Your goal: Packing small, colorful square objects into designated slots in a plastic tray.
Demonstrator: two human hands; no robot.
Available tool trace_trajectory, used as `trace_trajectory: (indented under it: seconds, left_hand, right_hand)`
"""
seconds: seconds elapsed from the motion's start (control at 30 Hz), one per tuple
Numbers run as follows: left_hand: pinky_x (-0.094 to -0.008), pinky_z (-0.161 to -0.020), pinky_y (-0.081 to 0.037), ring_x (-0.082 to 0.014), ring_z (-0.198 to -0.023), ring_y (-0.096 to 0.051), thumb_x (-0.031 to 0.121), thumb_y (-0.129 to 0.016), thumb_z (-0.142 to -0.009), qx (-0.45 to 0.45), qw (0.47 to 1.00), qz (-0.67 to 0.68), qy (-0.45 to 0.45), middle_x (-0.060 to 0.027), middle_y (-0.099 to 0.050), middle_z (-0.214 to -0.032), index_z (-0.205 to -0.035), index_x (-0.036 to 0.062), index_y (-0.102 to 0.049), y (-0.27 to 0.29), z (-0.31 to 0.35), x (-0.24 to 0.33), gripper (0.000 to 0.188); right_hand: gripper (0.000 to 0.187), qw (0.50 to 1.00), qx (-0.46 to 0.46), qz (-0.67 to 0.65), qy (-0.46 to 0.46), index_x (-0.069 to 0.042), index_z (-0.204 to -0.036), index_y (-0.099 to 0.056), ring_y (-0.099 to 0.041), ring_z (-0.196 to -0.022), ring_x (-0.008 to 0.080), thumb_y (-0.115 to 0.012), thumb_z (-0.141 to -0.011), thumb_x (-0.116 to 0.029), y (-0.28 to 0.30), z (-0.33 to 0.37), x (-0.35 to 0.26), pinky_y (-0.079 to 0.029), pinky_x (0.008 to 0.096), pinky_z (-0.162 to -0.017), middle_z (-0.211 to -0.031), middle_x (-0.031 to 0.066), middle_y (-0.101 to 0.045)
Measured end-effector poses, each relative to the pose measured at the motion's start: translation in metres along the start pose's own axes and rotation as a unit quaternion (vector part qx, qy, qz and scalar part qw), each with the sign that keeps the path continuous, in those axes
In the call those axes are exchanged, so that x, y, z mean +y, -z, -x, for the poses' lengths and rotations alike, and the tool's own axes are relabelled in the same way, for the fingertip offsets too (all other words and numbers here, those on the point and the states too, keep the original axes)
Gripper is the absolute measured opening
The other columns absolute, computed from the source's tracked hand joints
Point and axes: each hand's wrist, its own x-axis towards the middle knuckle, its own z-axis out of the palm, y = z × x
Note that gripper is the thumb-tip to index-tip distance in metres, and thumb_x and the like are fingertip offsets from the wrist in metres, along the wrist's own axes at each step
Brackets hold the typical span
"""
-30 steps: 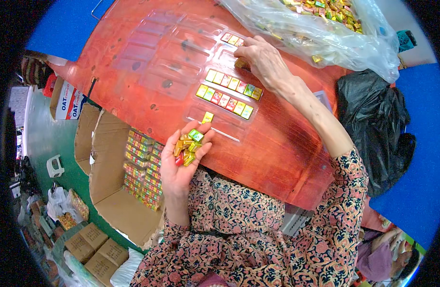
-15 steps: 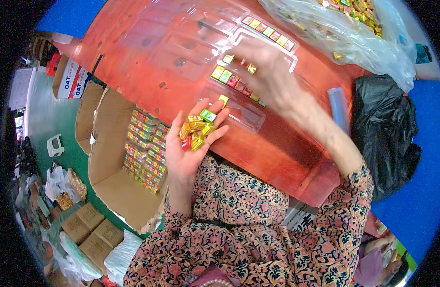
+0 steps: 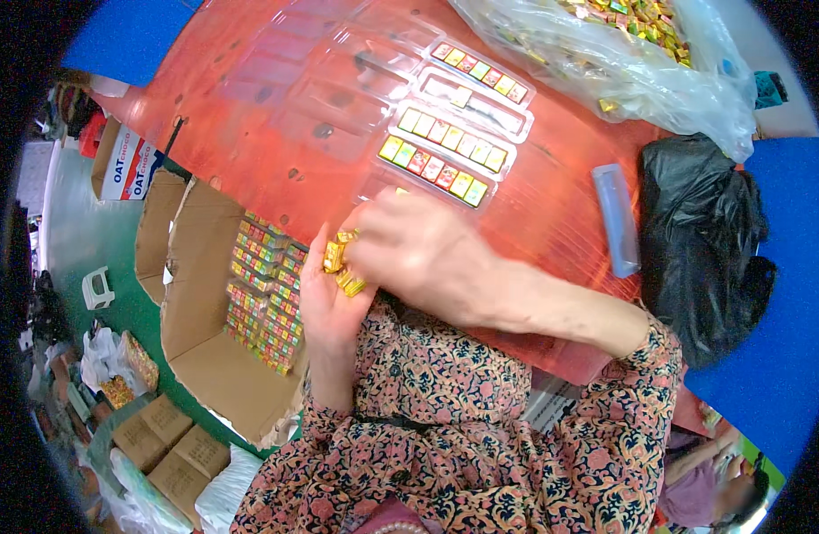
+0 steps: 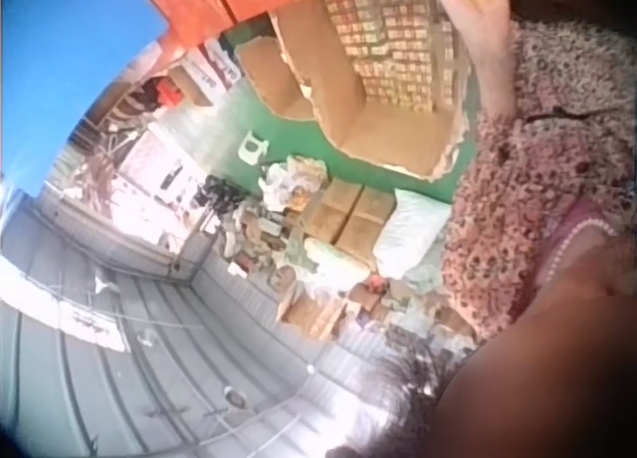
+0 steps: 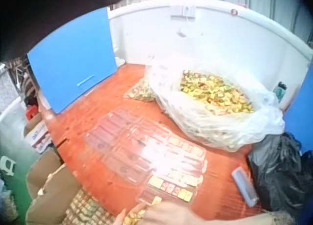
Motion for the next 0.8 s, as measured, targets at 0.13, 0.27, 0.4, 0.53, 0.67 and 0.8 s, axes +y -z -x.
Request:
trace_trajectory:
  seconds: [0.13, 0.27, 0.4, 0.53, 0.67, 0.8]
  left_hand:
    - [-0.0493, -0.096, -0.037, -0.0378, -0.119, -0.039, 0.031, -0.028, -0.095, 0.073, 0.986, -0.147, -0.037, -0.0255, -0.038, -0.129, -0.129, -0.0037, -0.034, 0.006, 0.0, 0.004, 0.049]
    - [-0.0481, -0.094, -0.039, -0.038, -0.117, -0.042, 0.032, -0.028, -0.095, 0.084, 0.983, -0.161, -0.034, -0.0262, -0.041, -0.127, -0.127, -0.0039, -0.037, 0.003, -0.004, -0.001, 0.049]
    - [-0.0479, -0.094, -0.04, -0.0382, -0.117, -0.042, 0.033, -0.028, -0.095, 0.072, 0.985, -0.155, -0.032, -0.0264, -0.04, -0.127, -0.127, -0.0036, -0.037, 0.003, -0.005, -0.002, 0.049]
    - [-0.048, -0.093, -0.04, -0.0384, -0.117, -0.042, 0.033, -0.028, -0.095, 0.069, 0.985, -0.153, -0.04, -0.0265, -0.039, -0.128, -0.127, -0.0035, -0.037, 0.002, -0.004, -0.001, 0.049]
    - [-0.0531, -0.095, -0.037, -0.0417, -0.121, -0.036, 0.031, -0.029, -0.095, 0.067, 0.992, -0.099, -0.034, -0.0282, -0.033, -0.132, -0.13, -0.0031, -0.032, 0.005, -0.006, 0.001, 0.049]
    - [-0.0531, -0.095, -0.037, -0.0419, -0.121, -0.036, 0.031, -0.029, -0.095, 0.069, 0.992, -0.101, -0.034, -0.0282, -0.032, -0.132, -0.13, -0.003, -0.033, 0.003, -0.008, 0.001, 0.049]
  right_hand:
    - [0.012, 0.973, 0.114, 0.109, -0.167, -0.001, -0.077, -0.063, -0.056, -0.068, 0.0217, -0.069, -0.067, -0.005, 0.033, 0.014, 0.045, -0.046, 0.03, -0.058, -0.075, 0.0093, -0.059]
    - [0.014, 0.946, 0.137, 0.228, -0.183, -0.002, -0.08, -0.063, -0.056, -0.068, 0.0213, -0.069, -0.067, -0.005, 0.048, 0.035, 0.101, -0.046, 0.0302, -0.06, -0.074, 0.0083, -0.058]
    - [0.012, 0.947, 0.113, 0.243, -0.179, -0.003, -0.082, -0.063, -0.056, -0.072, 0.0227, -0.066, -0.071, -0.008, 0.039, 0.043, 0.124, -0.046, 0.0309, -0.064, -0.075, 0.008, -0.058]
    - [0.011, 0.949, 0.1, 0.23, -0.189, -0.002, -0.083, -0.063, -0.057, -0.075, 0.0248, -0.063, -0.074, -0.01, 0.036, 0.039, 0.128, -0.045, 0.0321, -0.068, -0.077, 0.0087, -0.059]
    - [0.01, 0.95, 0.072, 0.19, -0.237, -0.001, -0.083, -0.062, -0.057, -0.074, 0.0255, -0.061, -0.075, -0.008, 0.035, 0.043, 0.13, -0.045, 0.0323, -0.067, -0.077, 0.0098, -0.059]
    - [0.009, 0.949, 0.081, 0.184, -0.243, 0.0, -0.083, -0.062, -0.057, -0.075, 0.0253, -0.059, -0.077, -0.006, 0.035, 0.041, 0.131, -0.045, 0.0324, -0.067, -0.077, 0.0109, -0.058]
